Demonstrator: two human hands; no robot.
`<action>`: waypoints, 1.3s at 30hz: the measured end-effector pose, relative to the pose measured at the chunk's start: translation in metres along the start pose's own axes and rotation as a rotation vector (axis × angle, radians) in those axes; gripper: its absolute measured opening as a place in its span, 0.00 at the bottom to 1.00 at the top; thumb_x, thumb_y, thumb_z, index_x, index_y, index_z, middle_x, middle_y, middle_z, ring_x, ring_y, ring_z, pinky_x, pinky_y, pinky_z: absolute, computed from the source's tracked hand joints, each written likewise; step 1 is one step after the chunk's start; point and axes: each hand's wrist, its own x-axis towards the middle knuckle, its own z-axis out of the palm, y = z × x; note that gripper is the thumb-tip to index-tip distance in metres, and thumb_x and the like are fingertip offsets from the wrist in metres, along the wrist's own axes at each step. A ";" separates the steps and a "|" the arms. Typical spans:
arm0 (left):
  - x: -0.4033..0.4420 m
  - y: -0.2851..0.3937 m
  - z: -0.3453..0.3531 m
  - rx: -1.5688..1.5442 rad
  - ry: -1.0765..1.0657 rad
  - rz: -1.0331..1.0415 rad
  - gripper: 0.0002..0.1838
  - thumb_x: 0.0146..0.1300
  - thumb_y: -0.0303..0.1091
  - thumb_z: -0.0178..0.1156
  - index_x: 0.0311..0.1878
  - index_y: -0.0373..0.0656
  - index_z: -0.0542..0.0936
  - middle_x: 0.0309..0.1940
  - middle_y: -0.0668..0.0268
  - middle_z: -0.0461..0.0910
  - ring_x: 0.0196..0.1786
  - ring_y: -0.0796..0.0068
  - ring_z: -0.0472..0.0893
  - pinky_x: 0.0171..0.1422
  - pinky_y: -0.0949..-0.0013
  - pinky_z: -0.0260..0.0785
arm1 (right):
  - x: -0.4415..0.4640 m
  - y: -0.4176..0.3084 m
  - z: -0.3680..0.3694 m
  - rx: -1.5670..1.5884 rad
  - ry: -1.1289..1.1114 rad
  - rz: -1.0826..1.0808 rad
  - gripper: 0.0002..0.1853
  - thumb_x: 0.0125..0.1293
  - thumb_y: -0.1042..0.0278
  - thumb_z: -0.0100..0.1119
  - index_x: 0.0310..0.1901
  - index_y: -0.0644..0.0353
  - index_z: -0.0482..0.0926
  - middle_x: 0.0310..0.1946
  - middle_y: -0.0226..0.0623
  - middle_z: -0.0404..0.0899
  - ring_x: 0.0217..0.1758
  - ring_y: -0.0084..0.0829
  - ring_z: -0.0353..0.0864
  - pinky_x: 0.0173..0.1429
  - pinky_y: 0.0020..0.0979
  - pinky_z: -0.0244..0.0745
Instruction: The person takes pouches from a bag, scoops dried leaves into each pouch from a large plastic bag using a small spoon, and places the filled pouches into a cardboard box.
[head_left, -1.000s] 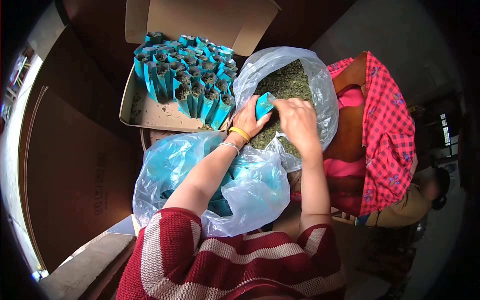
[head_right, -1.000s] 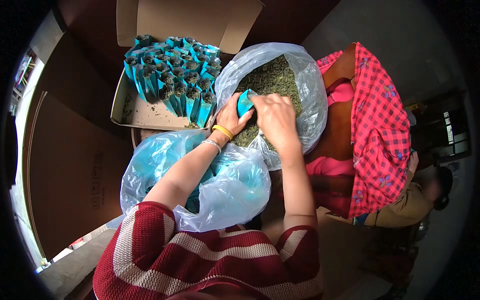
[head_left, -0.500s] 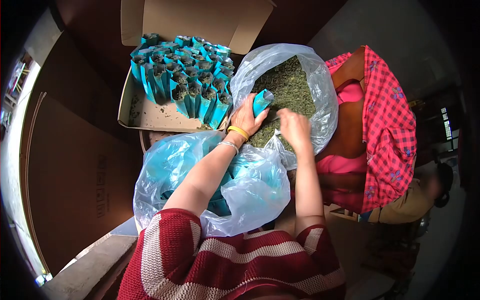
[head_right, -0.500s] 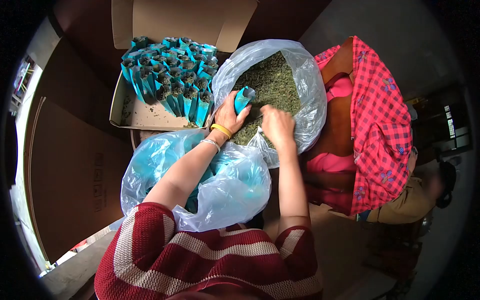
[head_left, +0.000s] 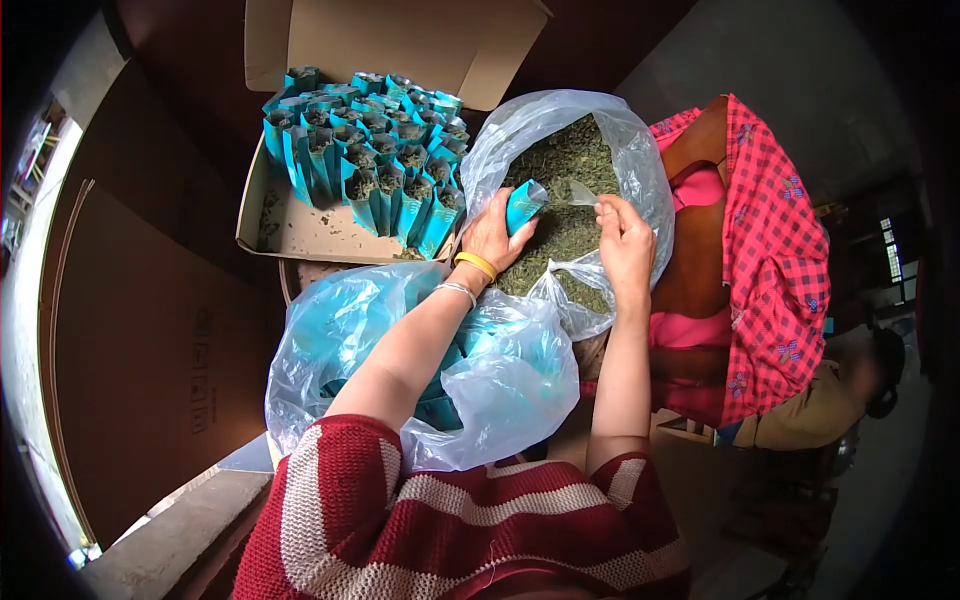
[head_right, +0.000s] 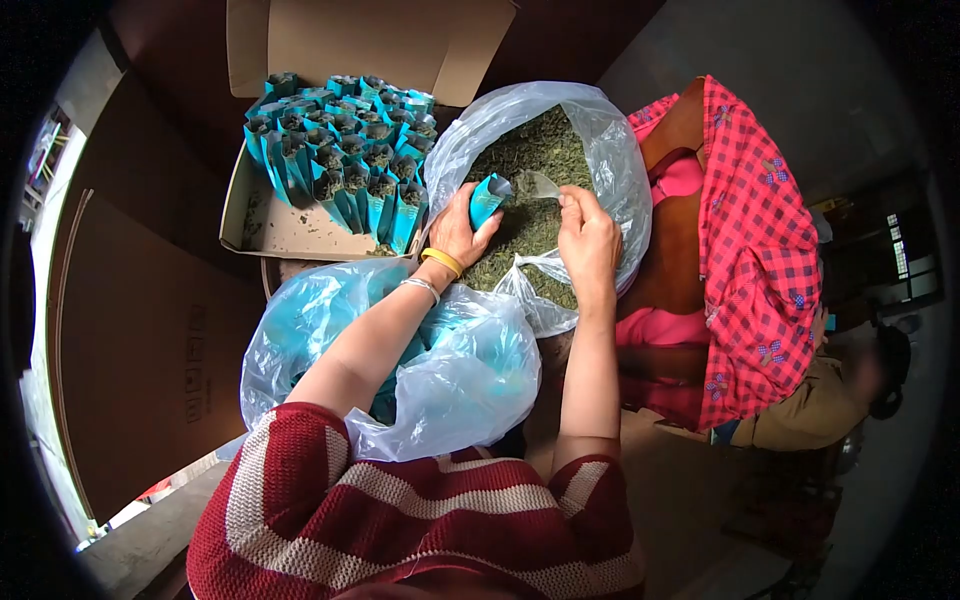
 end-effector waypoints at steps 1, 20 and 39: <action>0.000 0.000 0.000 0.002 -0.001 0.002 0.34 0.59 0.49 0.65 0.63 0.43 0.66 0.49 0.47 0.78 0.51 0.45 0.78 0.55 0.53 0.71 | -0.001 -0.012 -0.002 -0.032 0.028 -0.059 0.10 0.69 0.67 0.53 0.45 0.57 0.83 0.34 0.46 0.85 0.38 0.43 0.85 0.43 0.40 0.77; 0.000 -0.004 0.004 -0.001 0.005 0.002 0.34 0.60 0.50 0.64 0.64 0.43 0.65 0.49 0.47 0.78 0.51 0.45 0.78 0.54 0.52 0.71 | -0.014 0.029 0.038 0.134 -0.313 0.162 0.11 0.68 0.72 0.53 0.46 0.57 0.83 0.34 0.47 0.85 0.38 0.38 0.87 0.44 0.35 0.80; 0.001 0.000 -0.001 -0.016 -0.022 -0.003 0.34 0.59 0.49 0.64 0.63 0.43 0.65 0.49 0.47 0.78 0.51 0.45 0.78 0.54 0.52 0.71 | -0.004 -0.035 0.007 -0.296 0.121 -0.467 0.07 0.65 0.71 0.57 0.42 0.56 0.83 0.31 0.39 0.85 0.38 0.40 0.83 0.47 0.40 0.72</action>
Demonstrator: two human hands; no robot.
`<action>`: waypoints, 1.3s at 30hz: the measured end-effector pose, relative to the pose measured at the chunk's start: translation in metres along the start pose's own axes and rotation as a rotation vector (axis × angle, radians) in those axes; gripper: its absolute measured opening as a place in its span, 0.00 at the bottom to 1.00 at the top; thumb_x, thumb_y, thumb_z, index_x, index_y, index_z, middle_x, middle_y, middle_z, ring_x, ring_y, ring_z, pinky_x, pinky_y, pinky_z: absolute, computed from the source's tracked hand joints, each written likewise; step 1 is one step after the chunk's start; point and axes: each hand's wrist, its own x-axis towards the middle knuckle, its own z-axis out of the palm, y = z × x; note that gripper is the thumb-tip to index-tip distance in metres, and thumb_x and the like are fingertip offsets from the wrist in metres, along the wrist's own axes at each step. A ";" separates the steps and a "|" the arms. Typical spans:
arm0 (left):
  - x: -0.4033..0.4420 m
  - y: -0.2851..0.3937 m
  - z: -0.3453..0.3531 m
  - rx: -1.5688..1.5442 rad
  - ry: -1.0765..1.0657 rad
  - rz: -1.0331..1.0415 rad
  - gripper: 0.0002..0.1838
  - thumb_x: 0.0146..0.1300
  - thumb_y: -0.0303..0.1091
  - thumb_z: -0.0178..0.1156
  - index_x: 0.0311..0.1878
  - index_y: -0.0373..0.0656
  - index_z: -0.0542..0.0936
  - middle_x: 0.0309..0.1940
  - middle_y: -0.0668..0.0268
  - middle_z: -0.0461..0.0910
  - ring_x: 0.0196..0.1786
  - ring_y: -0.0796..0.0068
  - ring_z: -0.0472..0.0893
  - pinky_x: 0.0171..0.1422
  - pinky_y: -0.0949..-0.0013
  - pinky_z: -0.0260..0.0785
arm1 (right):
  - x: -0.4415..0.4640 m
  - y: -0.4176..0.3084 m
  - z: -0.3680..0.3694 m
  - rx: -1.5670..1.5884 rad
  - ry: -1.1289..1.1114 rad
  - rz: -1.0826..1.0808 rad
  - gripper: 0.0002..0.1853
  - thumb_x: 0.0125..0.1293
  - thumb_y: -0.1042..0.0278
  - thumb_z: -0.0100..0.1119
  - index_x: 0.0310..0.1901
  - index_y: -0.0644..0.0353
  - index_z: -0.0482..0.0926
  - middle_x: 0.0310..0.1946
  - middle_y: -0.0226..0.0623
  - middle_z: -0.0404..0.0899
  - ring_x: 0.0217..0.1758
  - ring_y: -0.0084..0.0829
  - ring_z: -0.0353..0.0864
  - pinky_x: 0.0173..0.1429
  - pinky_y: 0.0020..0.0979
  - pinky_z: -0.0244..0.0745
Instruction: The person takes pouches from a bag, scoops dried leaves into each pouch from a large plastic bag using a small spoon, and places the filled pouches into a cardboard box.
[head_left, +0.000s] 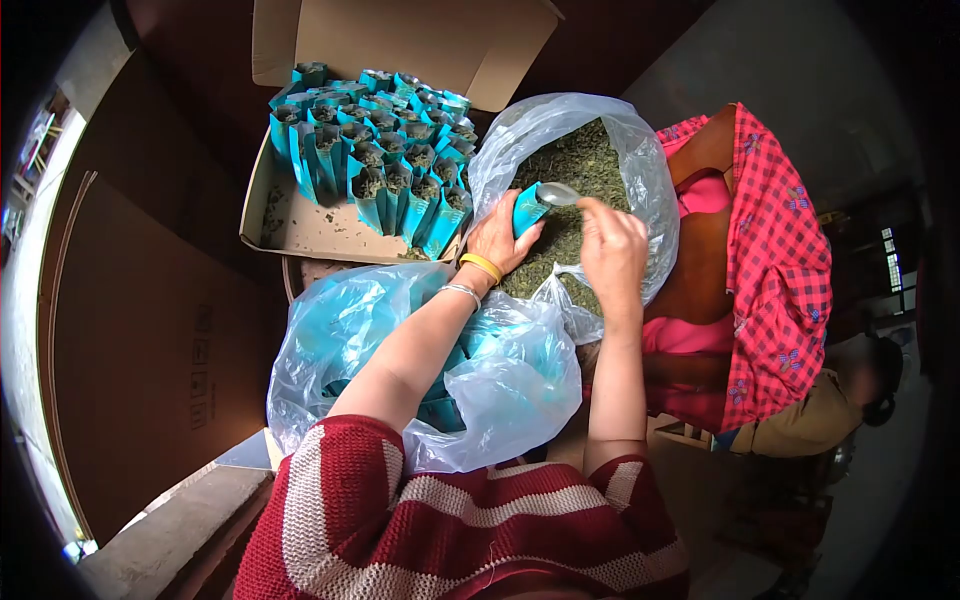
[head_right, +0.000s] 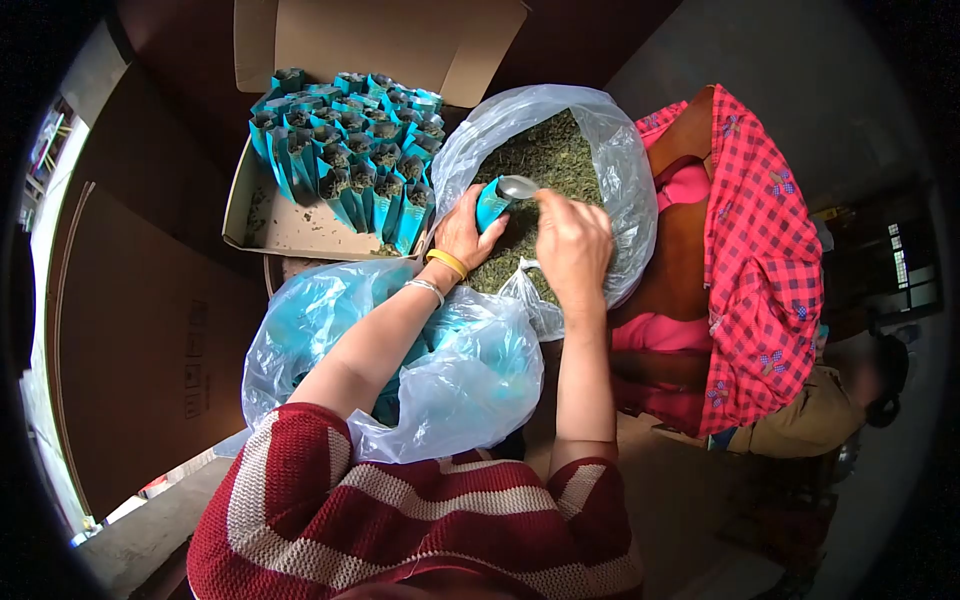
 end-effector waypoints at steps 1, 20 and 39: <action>0.000 -0.001 0.000 0.000 0.012 0.015 0.34 0.59 0.49 0.65 0.63 0.43 0.65 0.49 0.47 0.78 0.51 0.45 0.78 0.54 0.53 0.71 | -0.002 -0.004 0.004 0.002 -0.047 -0.053 0.07 0.65 0.72 0.57 0.42 0.56 0.83 0.31 0.39 0.85 0.38 0.39 0.83 0.47 0.40 0.72; 0.002 0.036 0.005 -0.063 0.177 0.199 0.33 0.52 0.34 0.69 0.61 0.40 0.68 0.53 0.49 0.75 0.56 0.47 0.75 0.60 0.55 0.68 | -0.083 0.028 0.013 0.553 0.326 0.439 0.09 0.66 0.74 0.56 0.45 0.59 0.83 0.35 0.43 0.85 0.38 0.44 0.83 0.45 0.41 0.74; 0.051 0.086 -0.170 -0.149 0.289 0.103 0.24 0.61 0.33 0.67 0.57 0.39 0.68 0.42 0.60 0.79 0.40 0.76 0.79 0.39 0.71 0.73 | -0.100 0.030 0.024 0.228 0.180 0.284 0.11 0.71 0.65 0.53 0.44 0.57 0.84 0.39 0.34 0.86 0.42 0.39 0.82 0.53 0.38 0.72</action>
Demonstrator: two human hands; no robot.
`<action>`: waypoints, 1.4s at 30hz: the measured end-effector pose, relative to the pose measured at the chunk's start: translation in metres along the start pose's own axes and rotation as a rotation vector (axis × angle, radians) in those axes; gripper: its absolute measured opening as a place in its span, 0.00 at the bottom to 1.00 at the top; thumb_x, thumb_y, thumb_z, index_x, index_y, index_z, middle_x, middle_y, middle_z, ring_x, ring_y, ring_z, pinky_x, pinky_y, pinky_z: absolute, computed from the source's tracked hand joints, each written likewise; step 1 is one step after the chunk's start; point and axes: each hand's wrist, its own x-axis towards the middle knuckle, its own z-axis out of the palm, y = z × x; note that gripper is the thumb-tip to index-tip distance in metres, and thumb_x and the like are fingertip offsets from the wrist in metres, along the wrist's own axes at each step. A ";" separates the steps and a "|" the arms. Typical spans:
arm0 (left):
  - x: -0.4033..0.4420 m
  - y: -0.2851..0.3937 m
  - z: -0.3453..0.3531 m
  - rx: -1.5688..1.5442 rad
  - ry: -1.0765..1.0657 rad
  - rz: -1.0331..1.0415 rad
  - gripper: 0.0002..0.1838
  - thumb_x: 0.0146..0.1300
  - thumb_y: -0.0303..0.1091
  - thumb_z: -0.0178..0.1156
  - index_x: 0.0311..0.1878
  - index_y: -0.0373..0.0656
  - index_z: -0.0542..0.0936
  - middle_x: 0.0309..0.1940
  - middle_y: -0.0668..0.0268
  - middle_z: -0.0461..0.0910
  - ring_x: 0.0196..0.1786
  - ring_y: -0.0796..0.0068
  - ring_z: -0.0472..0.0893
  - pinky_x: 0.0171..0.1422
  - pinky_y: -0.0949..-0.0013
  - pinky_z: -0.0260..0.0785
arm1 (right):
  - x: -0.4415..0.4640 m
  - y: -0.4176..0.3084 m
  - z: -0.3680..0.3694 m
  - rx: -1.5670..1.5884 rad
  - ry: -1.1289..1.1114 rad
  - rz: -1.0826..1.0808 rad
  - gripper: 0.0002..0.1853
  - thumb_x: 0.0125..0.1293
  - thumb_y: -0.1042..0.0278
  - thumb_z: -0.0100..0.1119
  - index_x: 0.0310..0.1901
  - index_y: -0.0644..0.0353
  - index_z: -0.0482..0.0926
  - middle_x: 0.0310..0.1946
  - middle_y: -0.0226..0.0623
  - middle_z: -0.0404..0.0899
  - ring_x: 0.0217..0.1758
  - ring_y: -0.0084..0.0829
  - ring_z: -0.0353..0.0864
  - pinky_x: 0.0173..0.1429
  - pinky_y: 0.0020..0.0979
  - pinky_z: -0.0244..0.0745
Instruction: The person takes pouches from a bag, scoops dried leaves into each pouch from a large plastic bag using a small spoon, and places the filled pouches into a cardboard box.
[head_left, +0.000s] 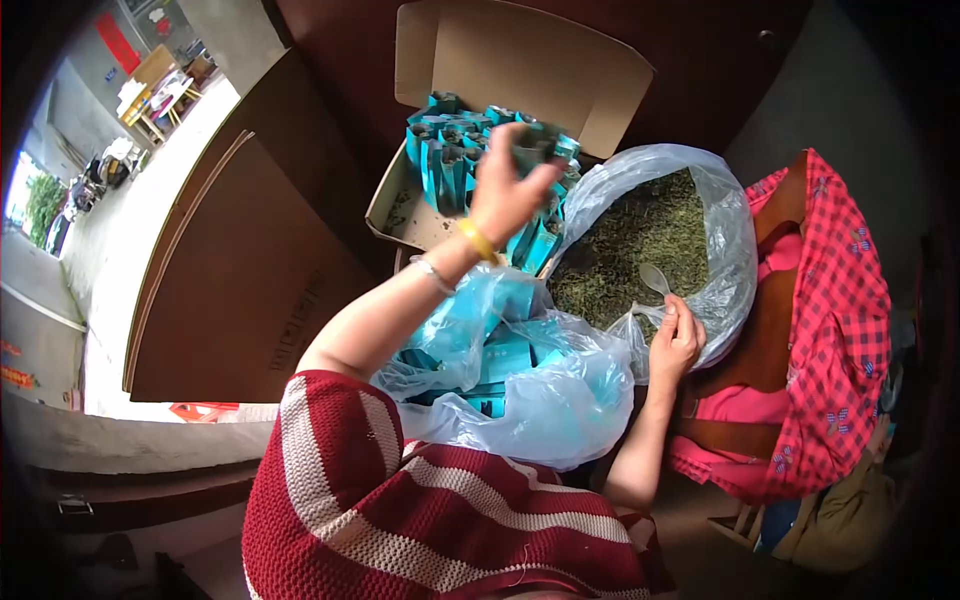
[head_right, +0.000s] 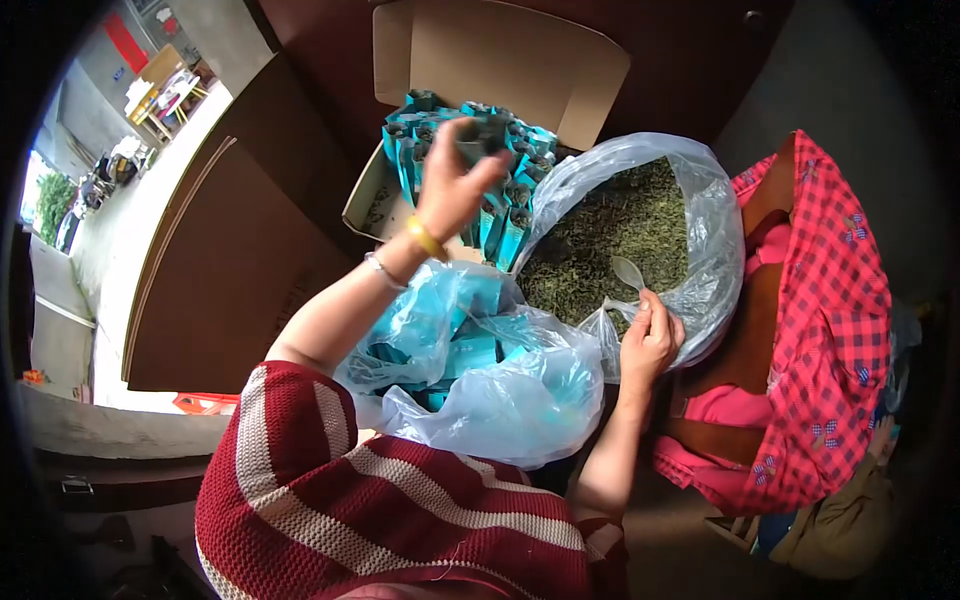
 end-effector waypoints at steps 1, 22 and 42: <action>0.003 -0.012 -0.023 0.019 0.053 0.003 0.23 0.61 0.32 0.66 0.56 0.39 0.69 0.41 0.62 0.79 0.39 0.79 0.79 0.36 0.73 0.72 | 0.000 -0.002 0.001 -0.006 0.003 -0.004 0.10 0.71 0.65 0.53 0.44 0.57 0.84 0.39 0.34 0.86 0.42 0.38 0.82 0.54 0.37 0.71; -0.055 -0.148 -0.094 0.705 0.003 -0.253 0.33 0.53 0.32 0.68 0.63 0.37 0.69 0.50 0.54 0.79 0.52 0.59 0.80 0.59 0.62 0.72 | -0.005 0.014 0.011 -0.104 -0.026 -0.066 0.11 0.72 0.65 0.51 0.45 0.57 0.83 0.39 0.33 0.86 0.41 0.34 0.83 0.58 0.34 0.67; -0.072 0.016 -0.068 0.084 -0.796 -0.260 0.09 0.61 0.28 0.62 0.44 0.38 0.80 0.34 0.57 0.83 0.33 0.61 0.82 0.43 0.62 0.76 | -0.007 0.021 0.018 -0.107 -0.052 -0.056 0.12 0.73 0.64 0.51 0.46 0.57 0.83 0.40 0.33 0.87 0.43 0.32 0.83 0.61 0.34 0.65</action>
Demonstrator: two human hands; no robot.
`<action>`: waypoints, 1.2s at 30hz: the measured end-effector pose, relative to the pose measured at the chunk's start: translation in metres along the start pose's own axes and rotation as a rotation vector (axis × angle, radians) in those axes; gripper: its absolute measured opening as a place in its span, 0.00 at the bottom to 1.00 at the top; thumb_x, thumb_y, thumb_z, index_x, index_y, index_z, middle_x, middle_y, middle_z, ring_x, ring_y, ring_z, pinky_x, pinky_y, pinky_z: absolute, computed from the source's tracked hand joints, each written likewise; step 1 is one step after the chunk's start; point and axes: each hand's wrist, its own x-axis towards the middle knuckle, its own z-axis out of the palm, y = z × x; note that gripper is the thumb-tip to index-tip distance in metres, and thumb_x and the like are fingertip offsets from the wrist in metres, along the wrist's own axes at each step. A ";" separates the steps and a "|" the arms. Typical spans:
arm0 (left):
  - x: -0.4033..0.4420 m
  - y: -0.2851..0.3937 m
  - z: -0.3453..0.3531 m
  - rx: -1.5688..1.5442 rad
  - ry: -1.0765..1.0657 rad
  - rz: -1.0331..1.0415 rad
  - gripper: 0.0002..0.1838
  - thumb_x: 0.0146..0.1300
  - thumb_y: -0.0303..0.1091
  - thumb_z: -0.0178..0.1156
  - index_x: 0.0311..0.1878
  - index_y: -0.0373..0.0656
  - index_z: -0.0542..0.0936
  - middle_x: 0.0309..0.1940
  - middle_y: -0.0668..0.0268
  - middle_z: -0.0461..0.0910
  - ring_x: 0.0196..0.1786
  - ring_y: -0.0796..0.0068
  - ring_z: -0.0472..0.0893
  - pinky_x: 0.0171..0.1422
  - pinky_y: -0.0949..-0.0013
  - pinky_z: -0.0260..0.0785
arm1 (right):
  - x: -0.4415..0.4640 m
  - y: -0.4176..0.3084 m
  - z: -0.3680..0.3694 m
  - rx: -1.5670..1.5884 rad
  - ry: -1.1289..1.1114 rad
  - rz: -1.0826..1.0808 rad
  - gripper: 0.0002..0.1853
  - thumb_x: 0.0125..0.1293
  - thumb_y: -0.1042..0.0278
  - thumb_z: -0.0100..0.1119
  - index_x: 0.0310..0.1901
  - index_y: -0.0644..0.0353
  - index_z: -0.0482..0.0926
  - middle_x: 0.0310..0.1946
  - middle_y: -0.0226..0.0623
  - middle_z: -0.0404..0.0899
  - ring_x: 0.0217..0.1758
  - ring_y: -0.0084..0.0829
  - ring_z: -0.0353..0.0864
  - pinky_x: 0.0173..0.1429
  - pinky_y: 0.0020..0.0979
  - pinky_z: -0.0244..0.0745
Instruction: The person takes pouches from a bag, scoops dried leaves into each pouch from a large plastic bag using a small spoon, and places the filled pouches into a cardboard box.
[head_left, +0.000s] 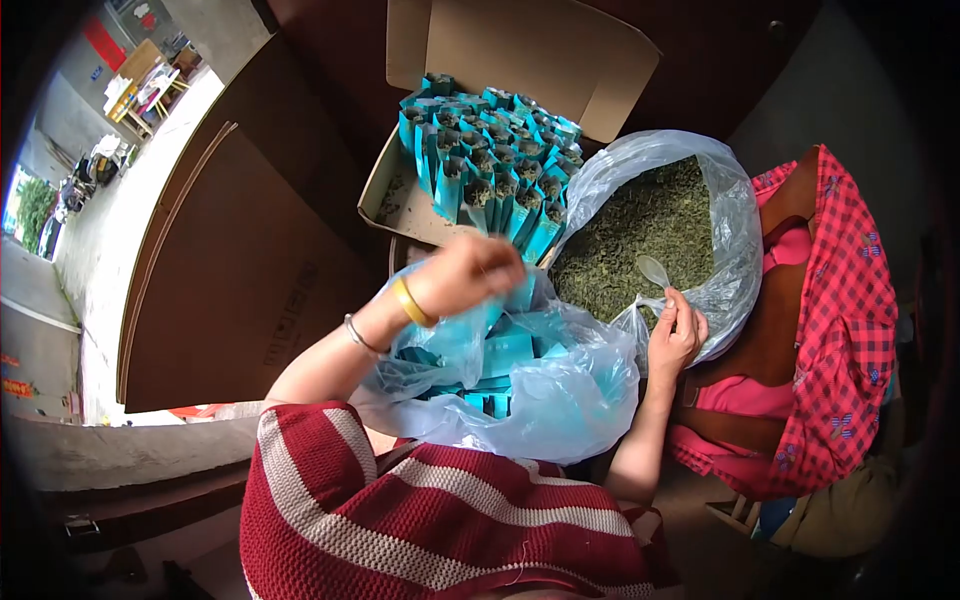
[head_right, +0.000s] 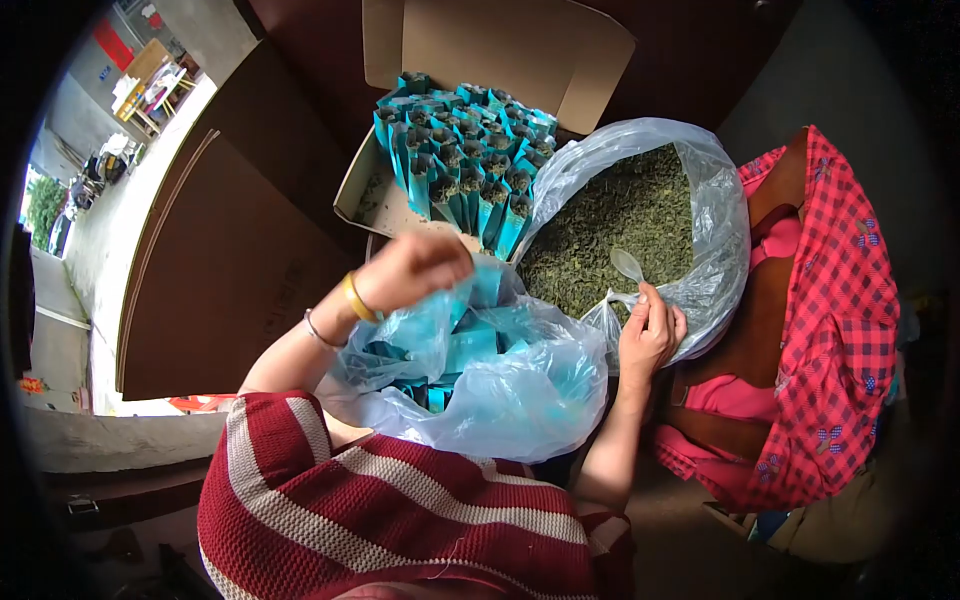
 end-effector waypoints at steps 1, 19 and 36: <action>-0.005 -0.005 0.021 0.031 -0.191 0.113 0.10 0.61 0.28 0.61 0.45 0.38 0.80 0.33 0.57 0.83 0.33 0.60 0.82 0.42 0.62 0.76 | 0.000 -0.001 0.000 -0.001 0.004 -0.005 0.12 0.73 0.64 0.51 0.46 0.57 0.83 0.40 0.33 0.87 0.43 0.32 0.83 0.61 0.34 0.65; -0.003 -0.059 -0.035 0.981 0.432 -0.019 0.25 0.55 0.42 0.67 0.54 0.40 0.76 0.39 0.54 0.81 0.46 0.54 0.81 0.49 0.56 0.74 | -0.002 -0.003 -0.004 0.009 0.035 -0.029 0.10 0.70 0.66 0.52 0.45 0.55 0.83 0.37 0.34 0.86 0.40 0.35 0.83 0.61 0.37 0.66; 0.016 -0.065 -0.119 0.771 -0.018 -0.636 0.27 0.49 0.47 0.68 0.47 0.36 0.80 0.39 0.48 0.84 0.41 0.56 0.85 0.47 0.61 0.77 | -0.002 -0.004 -0.005 -0.013 0.023 -0.049 0.10 0.71 0.67 0.51 0.46 0.55 0.82 0.38 0.33 0.86 0.40 0.33 0.83 0.61 0.36 0.66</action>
